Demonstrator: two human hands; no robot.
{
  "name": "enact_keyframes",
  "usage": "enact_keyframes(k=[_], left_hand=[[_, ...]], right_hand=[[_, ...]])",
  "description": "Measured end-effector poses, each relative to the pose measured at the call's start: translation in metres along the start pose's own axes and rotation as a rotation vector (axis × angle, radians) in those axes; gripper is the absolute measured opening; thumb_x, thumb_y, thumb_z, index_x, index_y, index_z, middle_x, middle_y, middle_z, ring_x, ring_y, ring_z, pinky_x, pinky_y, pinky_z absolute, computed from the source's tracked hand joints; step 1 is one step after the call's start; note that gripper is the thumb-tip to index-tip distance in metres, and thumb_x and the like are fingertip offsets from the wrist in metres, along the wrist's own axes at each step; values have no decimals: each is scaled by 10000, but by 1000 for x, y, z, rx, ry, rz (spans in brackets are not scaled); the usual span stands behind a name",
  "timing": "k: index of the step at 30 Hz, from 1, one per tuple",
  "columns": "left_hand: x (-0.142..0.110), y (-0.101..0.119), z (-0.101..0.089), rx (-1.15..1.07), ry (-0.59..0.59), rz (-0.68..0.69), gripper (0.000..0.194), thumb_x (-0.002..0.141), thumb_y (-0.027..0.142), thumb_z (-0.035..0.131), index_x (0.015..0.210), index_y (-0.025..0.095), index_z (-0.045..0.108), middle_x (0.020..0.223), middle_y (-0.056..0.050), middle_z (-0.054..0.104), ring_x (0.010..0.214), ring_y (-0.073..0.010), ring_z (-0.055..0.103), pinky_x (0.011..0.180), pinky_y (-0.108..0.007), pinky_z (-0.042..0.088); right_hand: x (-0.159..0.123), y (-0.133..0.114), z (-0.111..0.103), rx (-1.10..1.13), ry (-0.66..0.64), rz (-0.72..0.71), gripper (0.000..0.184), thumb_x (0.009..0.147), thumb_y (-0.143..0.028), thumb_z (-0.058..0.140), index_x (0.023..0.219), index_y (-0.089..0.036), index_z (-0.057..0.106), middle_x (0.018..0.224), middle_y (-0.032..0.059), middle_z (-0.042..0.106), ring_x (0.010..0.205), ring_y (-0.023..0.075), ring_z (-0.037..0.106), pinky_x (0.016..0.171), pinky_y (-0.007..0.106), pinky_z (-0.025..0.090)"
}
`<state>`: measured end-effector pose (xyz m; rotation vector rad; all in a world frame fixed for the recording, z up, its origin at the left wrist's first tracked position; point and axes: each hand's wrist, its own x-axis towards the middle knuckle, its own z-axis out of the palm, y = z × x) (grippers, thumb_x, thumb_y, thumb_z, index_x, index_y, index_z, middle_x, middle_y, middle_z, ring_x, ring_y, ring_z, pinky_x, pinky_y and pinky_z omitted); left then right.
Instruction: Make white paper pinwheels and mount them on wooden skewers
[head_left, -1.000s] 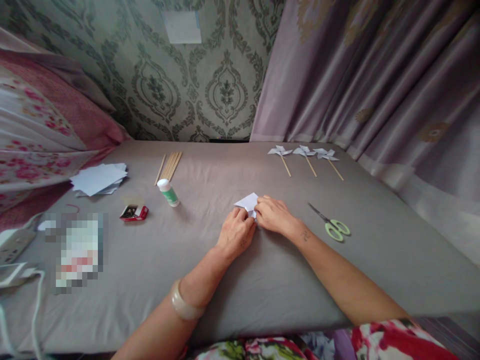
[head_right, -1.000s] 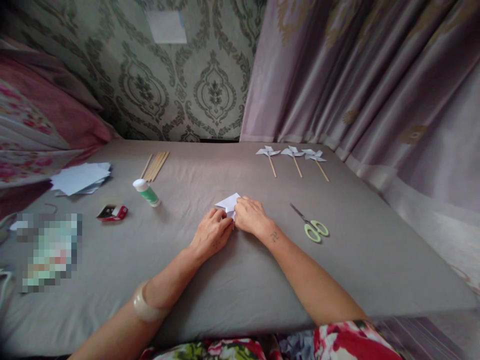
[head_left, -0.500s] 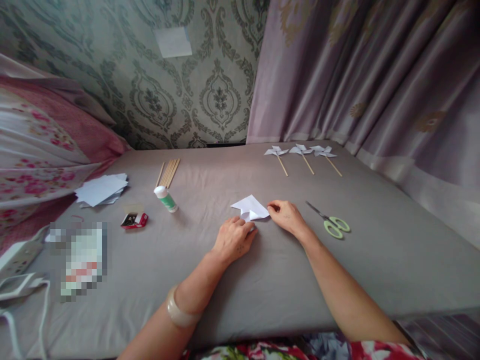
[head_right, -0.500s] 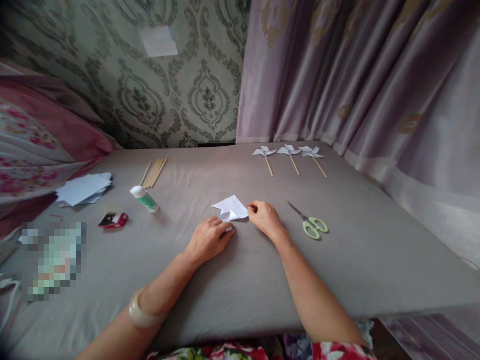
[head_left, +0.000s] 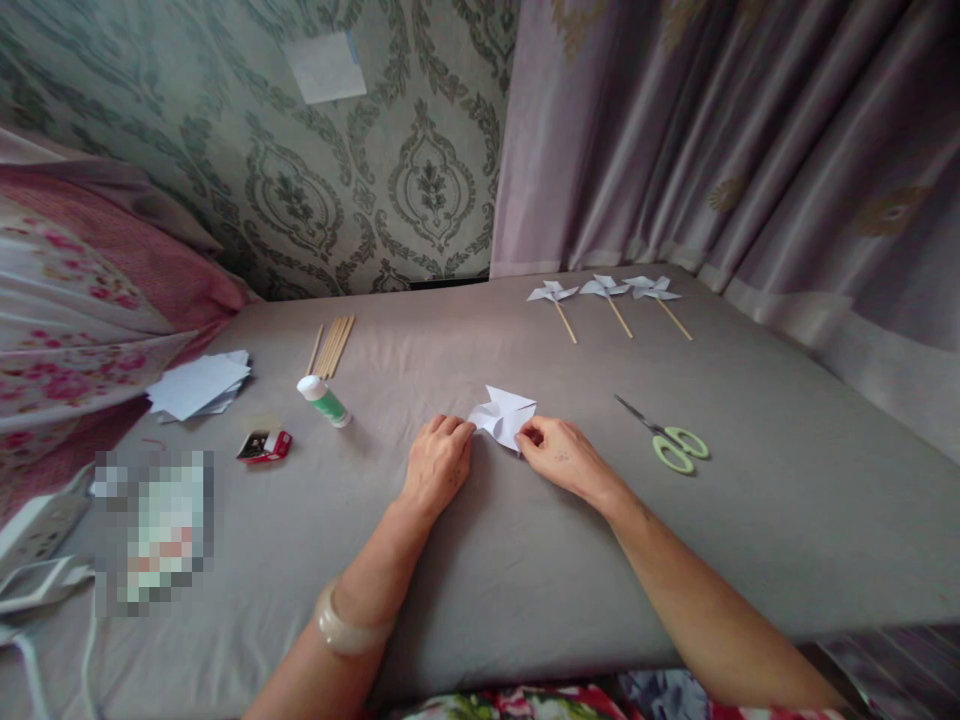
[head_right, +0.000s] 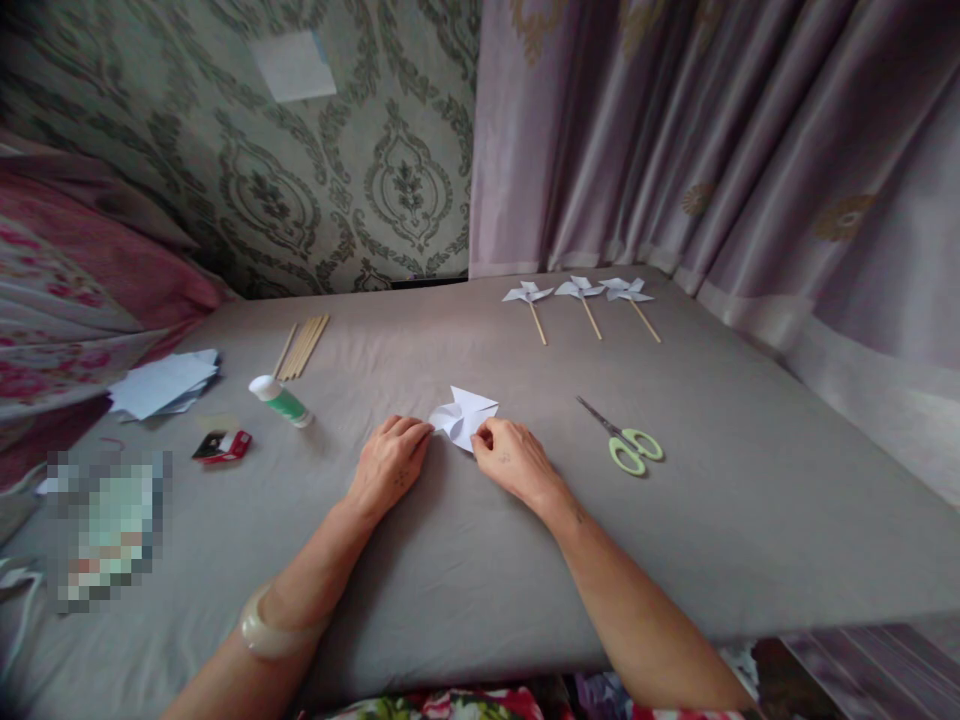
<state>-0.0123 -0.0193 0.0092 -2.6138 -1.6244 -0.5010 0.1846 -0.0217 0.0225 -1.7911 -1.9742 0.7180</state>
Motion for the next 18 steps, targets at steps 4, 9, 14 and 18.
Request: enact_keyframes(k=[4,9,14,18], left_hand=[[3,-8,6,-91,77,-9,269,933,180,411,1032,169,661,1038,-93,690,937,-212,594,842,-358,508],[7,-14,15,-164,174,12,294,921,149,402,1110,188,624,1133,-84,655,1015,-206,580,906,-374,499],[8,-11,14,-119,244,-24,265,934,199,416,1084,181,634,1201,-126,586,1082,-230,521,928,-397,480],[11,0,10,-135,214,58,256,930,304,470,1078,186,642,1170,-118,586,1064,-234,500,940,-398,464]], right_hand=[[-5,-6,4,100,-38,-77,215,842,-263,506,788,-191,702,798,46,732,704,162,646,639,243,413],[-7,-6,6,312,-236,-120,245,840,-239,497,670,-166,658,648,18,692,609,129,616,585,213,409],[-1,1,2,188,26,-63,213,862,-244,501,841,-174,701,769,37,711,686,155,625,644,243,436],[8,6,3,-54,195,-243,261,888,-158,459,991,-180,698,990,75,693,965,196,584,873,291,419]])
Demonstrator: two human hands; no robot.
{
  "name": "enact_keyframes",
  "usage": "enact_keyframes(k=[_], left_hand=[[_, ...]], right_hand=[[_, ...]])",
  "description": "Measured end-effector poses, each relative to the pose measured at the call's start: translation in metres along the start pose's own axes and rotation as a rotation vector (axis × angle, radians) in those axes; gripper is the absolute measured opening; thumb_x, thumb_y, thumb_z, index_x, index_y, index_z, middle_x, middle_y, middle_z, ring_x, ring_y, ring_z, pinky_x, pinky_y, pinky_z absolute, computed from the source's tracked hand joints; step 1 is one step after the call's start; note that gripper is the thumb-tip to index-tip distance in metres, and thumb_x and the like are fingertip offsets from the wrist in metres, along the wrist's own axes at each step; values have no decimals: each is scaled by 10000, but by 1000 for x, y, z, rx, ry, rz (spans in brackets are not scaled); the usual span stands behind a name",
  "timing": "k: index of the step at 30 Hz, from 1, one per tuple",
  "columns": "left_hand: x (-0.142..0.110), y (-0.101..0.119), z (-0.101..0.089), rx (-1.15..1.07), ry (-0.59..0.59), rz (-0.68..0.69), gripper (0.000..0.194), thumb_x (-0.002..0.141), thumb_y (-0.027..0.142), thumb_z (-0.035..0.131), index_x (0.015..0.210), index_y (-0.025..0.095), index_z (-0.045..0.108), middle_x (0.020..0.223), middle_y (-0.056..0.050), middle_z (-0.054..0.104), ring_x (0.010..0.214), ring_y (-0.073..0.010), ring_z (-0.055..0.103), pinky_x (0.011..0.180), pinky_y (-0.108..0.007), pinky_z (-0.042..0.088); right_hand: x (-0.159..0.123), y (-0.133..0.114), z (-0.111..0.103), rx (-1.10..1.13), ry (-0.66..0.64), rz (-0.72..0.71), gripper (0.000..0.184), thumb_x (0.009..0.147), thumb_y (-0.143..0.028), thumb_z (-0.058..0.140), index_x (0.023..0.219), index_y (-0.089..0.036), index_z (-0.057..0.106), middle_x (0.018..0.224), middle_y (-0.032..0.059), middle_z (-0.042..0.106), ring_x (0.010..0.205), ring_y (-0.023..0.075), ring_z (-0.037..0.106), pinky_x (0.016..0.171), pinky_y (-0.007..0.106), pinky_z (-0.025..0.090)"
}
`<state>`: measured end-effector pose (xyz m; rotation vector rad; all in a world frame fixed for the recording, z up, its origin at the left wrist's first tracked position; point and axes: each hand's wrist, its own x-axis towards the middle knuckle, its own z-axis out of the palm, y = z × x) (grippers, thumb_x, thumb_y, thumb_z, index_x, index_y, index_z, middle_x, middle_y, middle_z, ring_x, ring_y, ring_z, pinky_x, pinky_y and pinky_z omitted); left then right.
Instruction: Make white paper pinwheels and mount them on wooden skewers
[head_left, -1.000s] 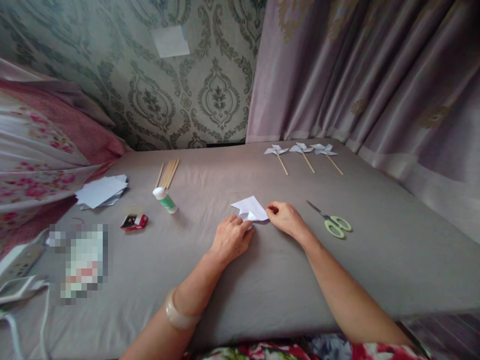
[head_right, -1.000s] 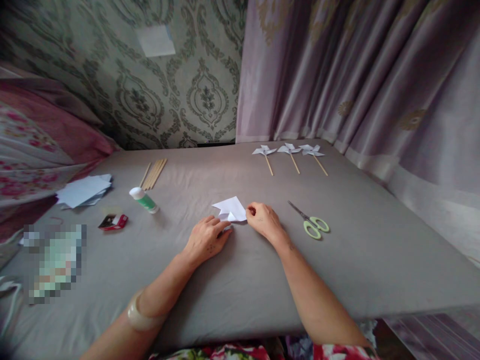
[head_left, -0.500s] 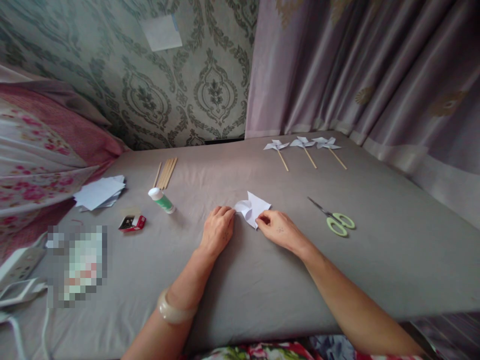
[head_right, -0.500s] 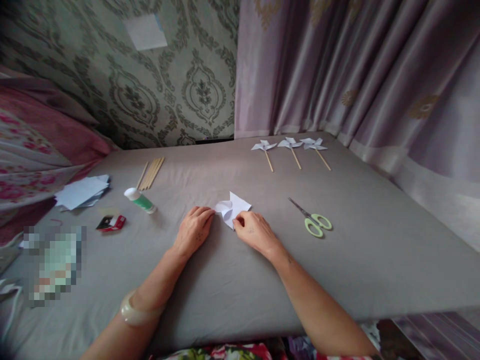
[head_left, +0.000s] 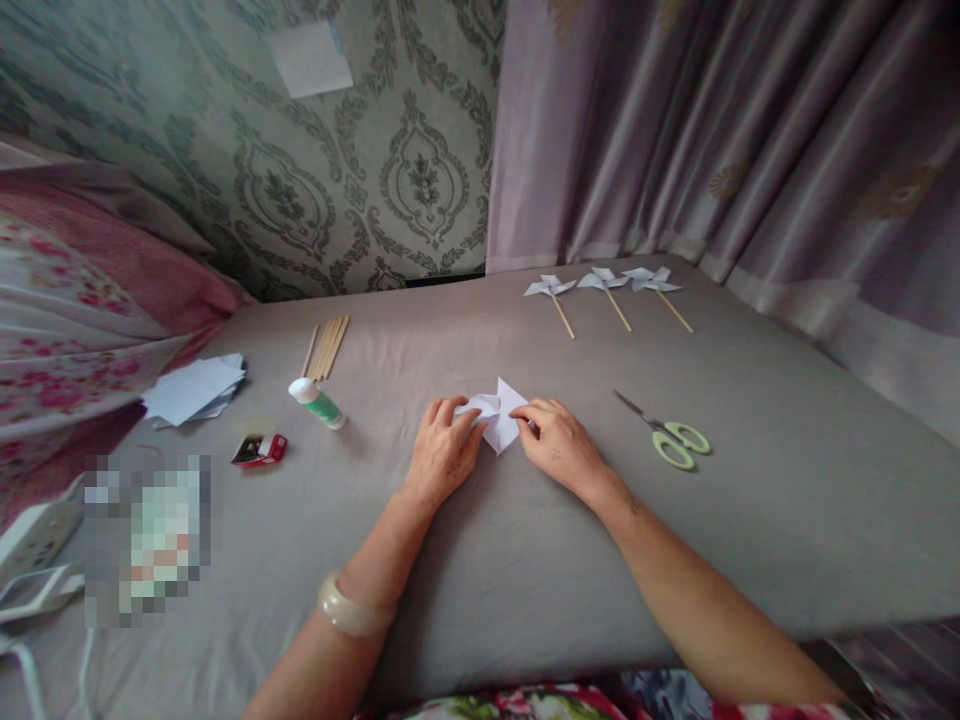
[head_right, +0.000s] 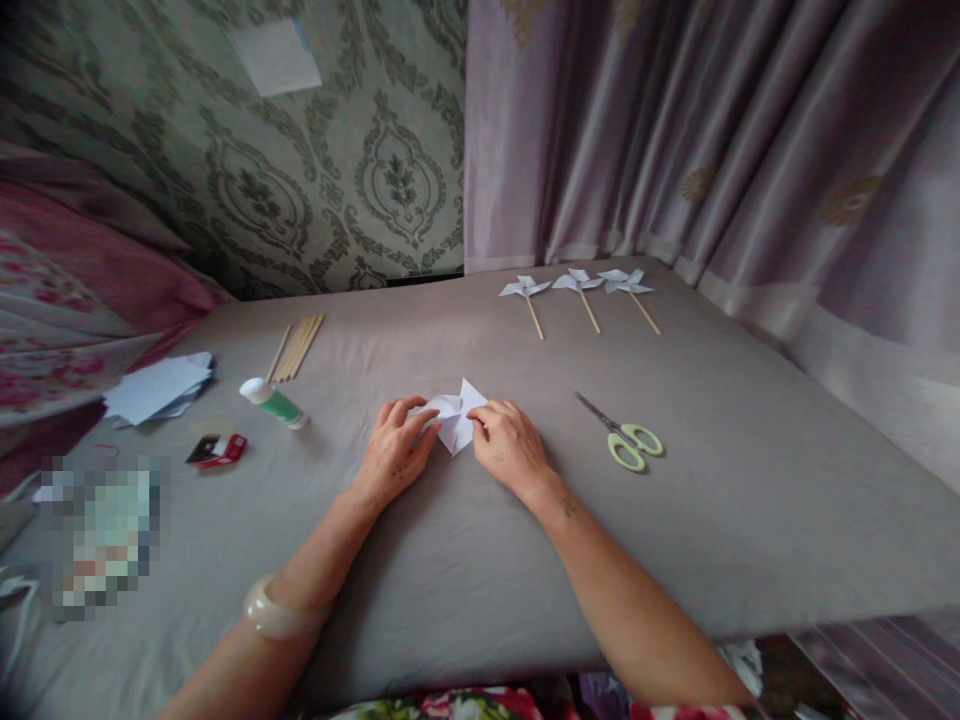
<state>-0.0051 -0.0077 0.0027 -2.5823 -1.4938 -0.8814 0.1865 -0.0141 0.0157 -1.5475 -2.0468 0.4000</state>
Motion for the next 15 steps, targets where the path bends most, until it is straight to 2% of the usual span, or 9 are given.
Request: enact_keyframes(k=[3,6,15], left_hand=[[4,8,2,-4,-58,49,246,915,330,496,1048,197,655,1144,-107,594,1057,-243,503,937,-415,462],[5,11,5,4,-93,68,230,915,273,484,1043,195,658,1119,-104,605,1048,-243,506,932,-418,461],[5,12,6,24,-181,62,251,915,225,455,1077,199,646,1119,-92,611,1056,-251,500,911,-413,457]], right_hand=[[4,1,4,-100,-35,-60,306,905,-136,426,1059,-179,687,1031,82,671,1016,208,538,917,310,401],[6,-1,6,-163,-81,-68,330,909,-125,413,1096,-187,678,1042,80,658,1008,212,522,911,311,399],[5,-5,5,-285,-166,-90,359,905,-117,414,1159,-222,646,1101,88,614,1015,221,499,872,316,390]])
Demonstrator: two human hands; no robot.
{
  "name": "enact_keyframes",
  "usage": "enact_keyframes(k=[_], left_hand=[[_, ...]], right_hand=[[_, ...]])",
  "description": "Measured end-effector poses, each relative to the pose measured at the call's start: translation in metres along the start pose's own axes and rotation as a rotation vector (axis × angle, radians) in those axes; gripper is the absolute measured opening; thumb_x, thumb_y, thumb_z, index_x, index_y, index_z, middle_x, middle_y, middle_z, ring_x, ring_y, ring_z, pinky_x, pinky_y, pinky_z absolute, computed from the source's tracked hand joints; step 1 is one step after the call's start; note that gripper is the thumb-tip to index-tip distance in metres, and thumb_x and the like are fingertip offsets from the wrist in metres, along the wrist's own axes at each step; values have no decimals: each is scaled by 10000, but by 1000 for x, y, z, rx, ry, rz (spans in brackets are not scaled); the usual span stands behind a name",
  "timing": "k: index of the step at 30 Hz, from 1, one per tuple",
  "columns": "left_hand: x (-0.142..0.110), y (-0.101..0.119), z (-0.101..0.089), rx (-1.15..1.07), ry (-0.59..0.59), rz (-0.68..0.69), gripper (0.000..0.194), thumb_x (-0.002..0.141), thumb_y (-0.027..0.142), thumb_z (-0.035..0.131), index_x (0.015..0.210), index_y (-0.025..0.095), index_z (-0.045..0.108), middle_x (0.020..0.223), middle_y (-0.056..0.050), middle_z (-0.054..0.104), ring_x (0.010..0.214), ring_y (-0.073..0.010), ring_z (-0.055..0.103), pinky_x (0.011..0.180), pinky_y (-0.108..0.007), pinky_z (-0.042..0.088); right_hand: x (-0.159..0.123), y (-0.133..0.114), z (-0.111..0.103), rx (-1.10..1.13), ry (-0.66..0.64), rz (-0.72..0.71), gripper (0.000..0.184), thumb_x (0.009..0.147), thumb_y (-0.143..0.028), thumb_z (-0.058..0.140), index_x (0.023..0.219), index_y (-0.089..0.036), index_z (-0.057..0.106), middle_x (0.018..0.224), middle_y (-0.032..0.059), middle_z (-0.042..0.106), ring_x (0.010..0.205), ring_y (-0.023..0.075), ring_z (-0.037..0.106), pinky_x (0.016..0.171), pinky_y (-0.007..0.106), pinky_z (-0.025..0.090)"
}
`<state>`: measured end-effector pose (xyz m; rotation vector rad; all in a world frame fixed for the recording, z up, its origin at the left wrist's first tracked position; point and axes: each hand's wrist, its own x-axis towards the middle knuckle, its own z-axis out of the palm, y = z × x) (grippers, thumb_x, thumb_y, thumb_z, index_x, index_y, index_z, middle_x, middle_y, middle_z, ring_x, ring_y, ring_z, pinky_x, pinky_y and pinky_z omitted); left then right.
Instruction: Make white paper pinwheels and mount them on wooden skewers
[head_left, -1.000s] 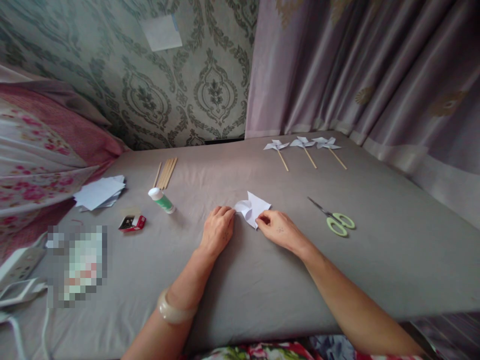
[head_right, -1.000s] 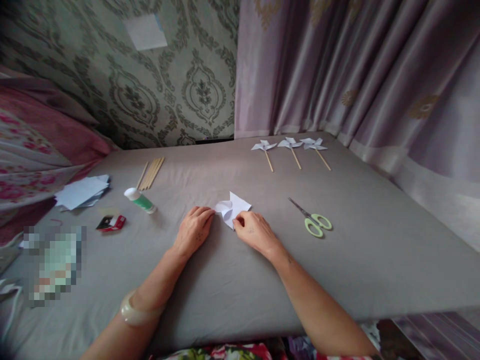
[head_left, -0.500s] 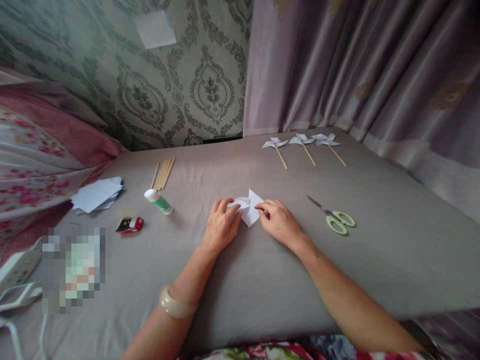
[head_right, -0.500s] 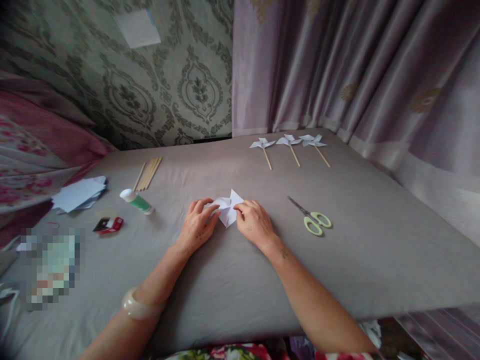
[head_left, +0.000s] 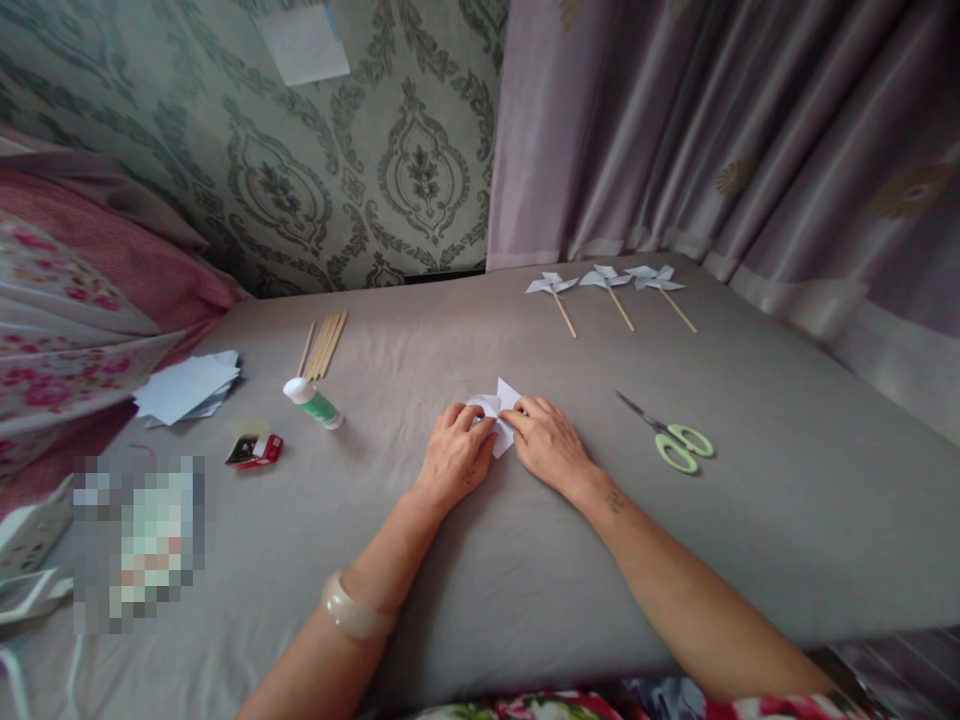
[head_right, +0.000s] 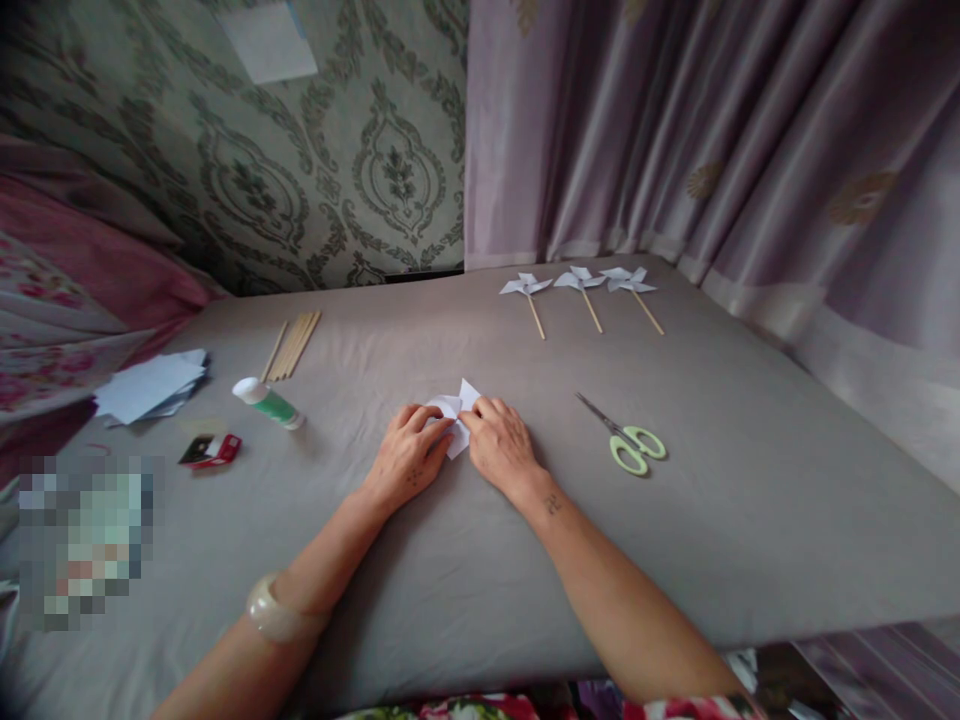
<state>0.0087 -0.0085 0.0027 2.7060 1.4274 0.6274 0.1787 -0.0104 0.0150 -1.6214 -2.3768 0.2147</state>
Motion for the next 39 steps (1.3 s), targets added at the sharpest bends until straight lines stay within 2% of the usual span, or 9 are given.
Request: enact_keyframes(k=[9,13,18,24,28,33,36,39], left_hand=[[0,2,-1,1,-35,3,248,934,239,431,1030,195,655,1105,-89,620,1046,-242,513,914,-407,452],[1,3,-3,-29,-21,-11,249,930,233,437,1008,177,666,1092,-101,636,1034,-247,518,895,-416,468],[0,-3,-3,-126,48,-25,240,870,136,475,974,165,688,1076,-96,653,1004,-241,536,891,-404,482],[-2,-11,-1,-204,170,-114,242,825,100,498,934,165,703,1026,-87,669,959,-233,549,877,-388,492],[-2,-13,2,-220,192,-143,232,803,85,510,899,154,709,1003,-89,676,943,-234,546,868,-379,492],[-3,-13,3,-238,226,-165,223,802,91,510,881,158,708,976,-86,676,931,-225,549,875,-369,487],[-6,-14,2,-250,251,-164,229,802,92,508,895,168,703,966,-82,672,922,-217,551,873,-364,485],[-10,-15,1,-253,268,-164,234,800,91,507,910,167,699,951,-82,671,905,-216,553,854,-363,487]], right_hand=[[3,-13,-7,-241,-60,-57,322,937,-130,370,1110,-184,636,1047,128,605,991,269,487,805,378,379],[5,-22,1,-347,-2,-126,289,916,-94,397,1025,-164,655,1003,127,617,936,261,497,759,380,397],[5,-25,11,-476,96,-207,252,857,-40,481,968,-144,682,897,100,623,851,242,515,706,357,418],[10,-21,3,-569,-13,-378,279,868,-38,459,919,-140,714,889,110,632,856,240,535,710,347,424],[11,-26,1,-594,-48,-394,303,868,-28,438,953,-133,709,896,123,633,869,250,538,714,352,416],[10,-17,0,-437,-33,-307,298,868,-26,423,932,-133,694,936,132,645,913,253,549,770,354,418],[9,0,0,-172,10,-192,312,862,-38,433,973,-179,688,974,89,666,929,222,571,805,321,432],[7,16,6,146,128,-87,356,840,-28,413,1022,-171,683,1007,73,686,956,190,607,856,291,453]])
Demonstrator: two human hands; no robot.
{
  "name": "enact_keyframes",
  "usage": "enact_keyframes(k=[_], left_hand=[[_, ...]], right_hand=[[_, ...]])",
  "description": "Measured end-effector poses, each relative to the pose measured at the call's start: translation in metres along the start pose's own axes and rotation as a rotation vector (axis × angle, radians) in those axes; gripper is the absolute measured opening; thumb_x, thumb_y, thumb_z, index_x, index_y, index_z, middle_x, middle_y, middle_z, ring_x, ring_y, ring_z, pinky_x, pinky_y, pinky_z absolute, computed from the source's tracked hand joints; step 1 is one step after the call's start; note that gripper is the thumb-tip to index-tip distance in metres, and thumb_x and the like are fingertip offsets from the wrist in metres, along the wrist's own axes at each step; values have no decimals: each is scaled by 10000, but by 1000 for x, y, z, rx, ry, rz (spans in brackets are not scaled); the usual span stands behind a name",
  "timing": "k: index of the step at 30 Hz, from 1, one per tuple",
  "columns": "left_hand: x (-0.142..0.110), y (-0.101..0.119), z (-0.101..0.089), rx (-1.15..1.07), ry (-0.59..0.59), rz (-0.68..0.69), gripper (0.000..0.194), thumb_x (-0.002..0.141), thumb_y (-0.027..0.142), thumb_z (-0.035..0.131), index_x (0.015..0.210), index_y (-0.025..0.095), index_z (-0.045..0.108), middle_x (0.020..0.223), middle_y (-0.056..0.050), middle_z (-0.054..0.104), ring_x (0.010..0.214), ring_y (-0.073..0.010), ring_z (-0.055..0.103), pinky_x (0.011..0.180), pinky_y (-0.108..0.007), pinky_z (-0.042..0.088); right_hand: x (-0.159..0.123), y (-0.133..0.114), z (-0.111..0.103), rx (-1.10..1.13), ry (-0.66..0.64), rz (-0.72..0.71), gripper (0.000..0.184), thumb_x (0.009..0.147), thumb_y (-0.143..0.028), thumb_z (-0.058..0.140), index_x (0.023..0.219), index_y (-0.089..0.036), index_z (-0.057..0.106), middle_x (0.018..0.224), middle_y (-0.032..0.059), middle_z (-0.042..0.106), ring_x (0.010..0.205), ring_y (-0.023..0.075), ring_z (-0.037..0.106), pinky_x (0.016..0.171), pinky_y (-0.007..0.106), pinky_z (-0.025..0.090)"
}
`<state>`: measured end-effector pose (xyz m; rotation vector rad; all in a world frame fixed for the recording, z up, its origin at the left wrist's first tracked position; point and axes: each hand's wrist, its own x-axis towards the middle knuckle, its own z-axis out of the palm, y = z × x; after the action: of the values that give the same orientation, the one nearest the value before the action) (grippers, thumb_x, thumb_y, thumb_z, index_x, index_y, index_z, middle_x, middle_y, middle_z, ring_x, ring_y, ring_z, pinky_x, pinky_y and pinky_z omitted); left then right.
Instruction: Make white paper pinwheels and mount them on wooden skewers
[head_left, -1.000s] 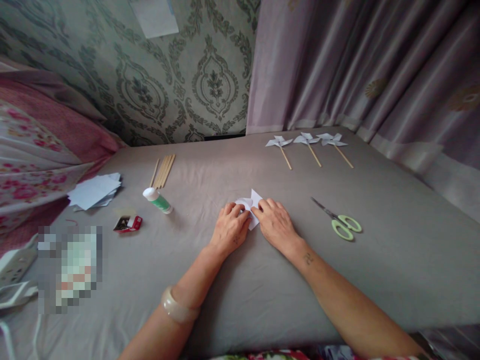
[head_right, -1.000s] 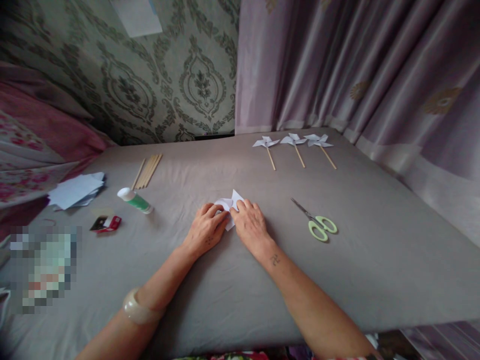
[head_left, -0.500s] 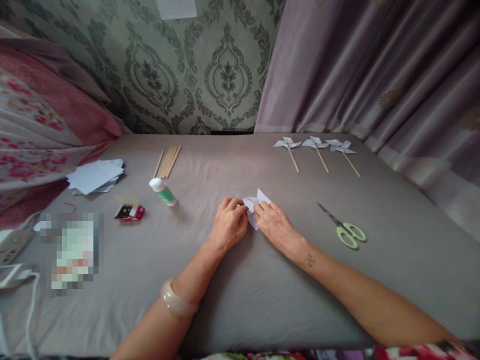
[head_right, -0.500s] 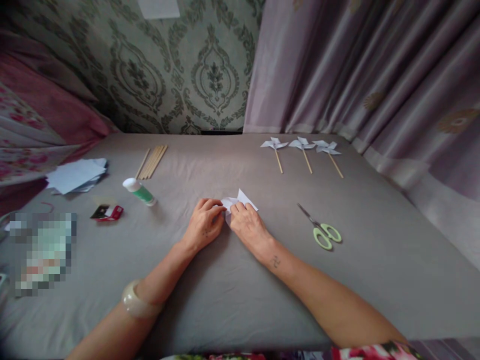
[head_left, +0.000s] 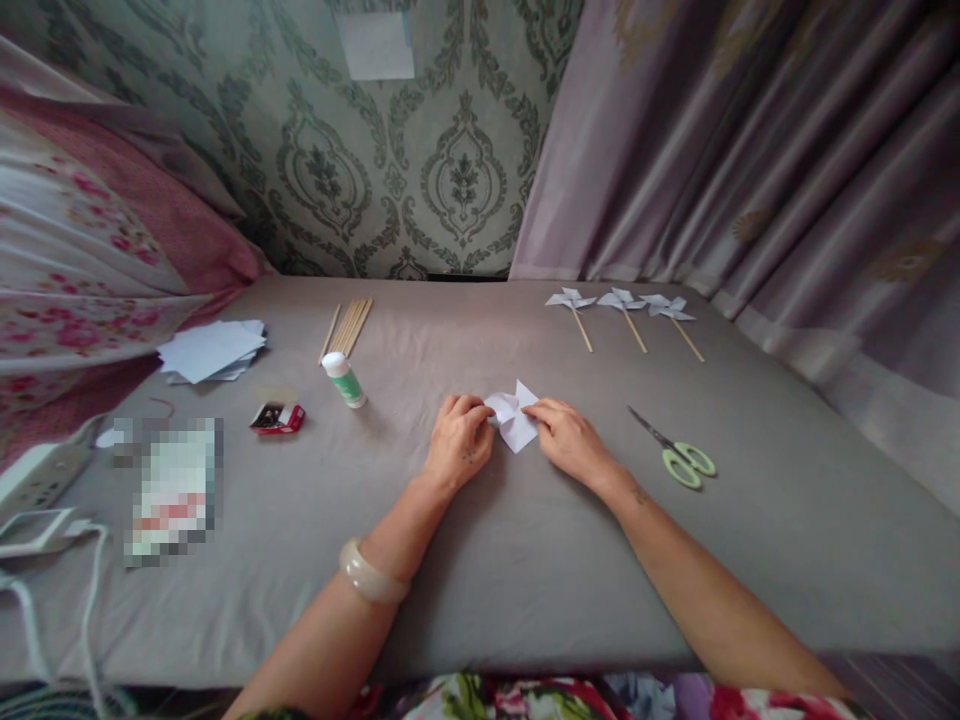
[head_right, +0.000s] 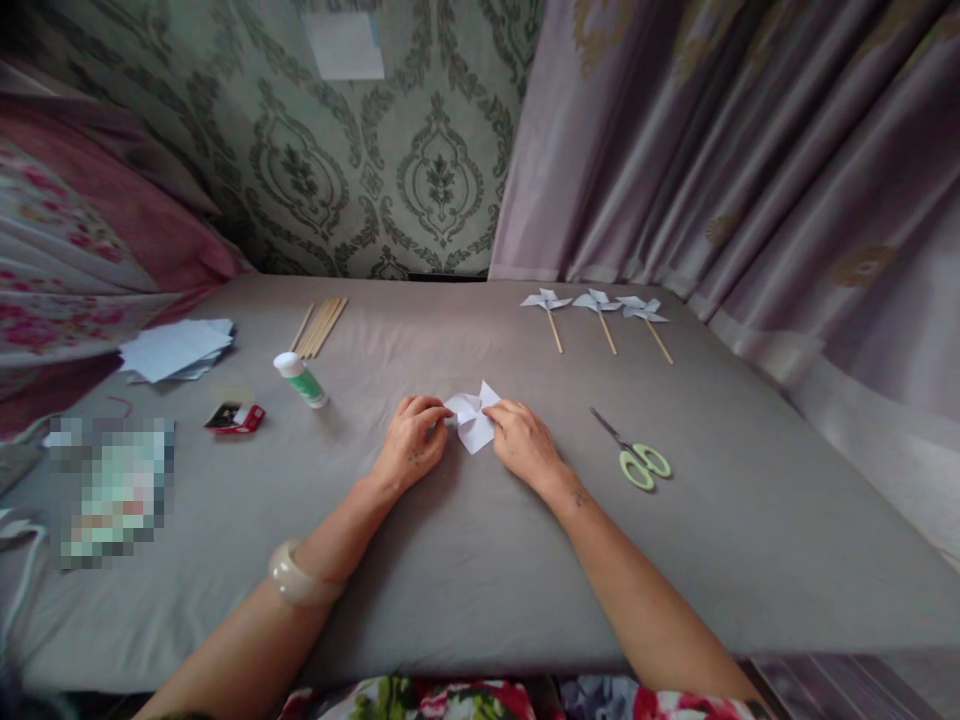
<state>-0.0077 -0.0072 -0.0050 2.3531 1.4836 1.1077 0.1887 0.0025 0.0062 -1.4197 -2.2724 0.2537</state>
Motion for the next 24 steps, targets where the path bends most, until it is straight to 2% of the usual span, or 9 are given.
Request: enact_keyframes(k=[4,7,15,24], left_hand=[[-1,-2,-1,4,6,7,228,817,107,497,913,173,693,935,-80,669,896,-214,558,837,-358,485],[-2,-2,-1,9,-18,26,224,822,117,504,934,175,688,938,-81,672,887,-212,562,838,-363,481],[-2,3,0,63,-103,14,191,863,232,548,988,169,679,911,-89,687,854,-218,578,810,-371,477],[0,0,4,100,-140,-17,211,839,198,569,1022,187,672,911,-77,699,861,-215,598,828,-373,482]], right_hand=[[-6,14,5,212,231,146,354,804,-45,400,955,-159,699,945,71,709,894,178,651,832,289,491],[-11,20,6,216,304,206,336,799,-76,407,922,-170,705,934,78,709,893,193,654,839,313,501],[-16,18,9,99,235,210,345,830,-86,417,1045,-140,681,1062,118,680,1016,235,606,937,363,464],[-20,9,6,45,149,211,332,870,-108,428,1093,-155,669,1045,117,680,1012,238,597,914,366,473]])
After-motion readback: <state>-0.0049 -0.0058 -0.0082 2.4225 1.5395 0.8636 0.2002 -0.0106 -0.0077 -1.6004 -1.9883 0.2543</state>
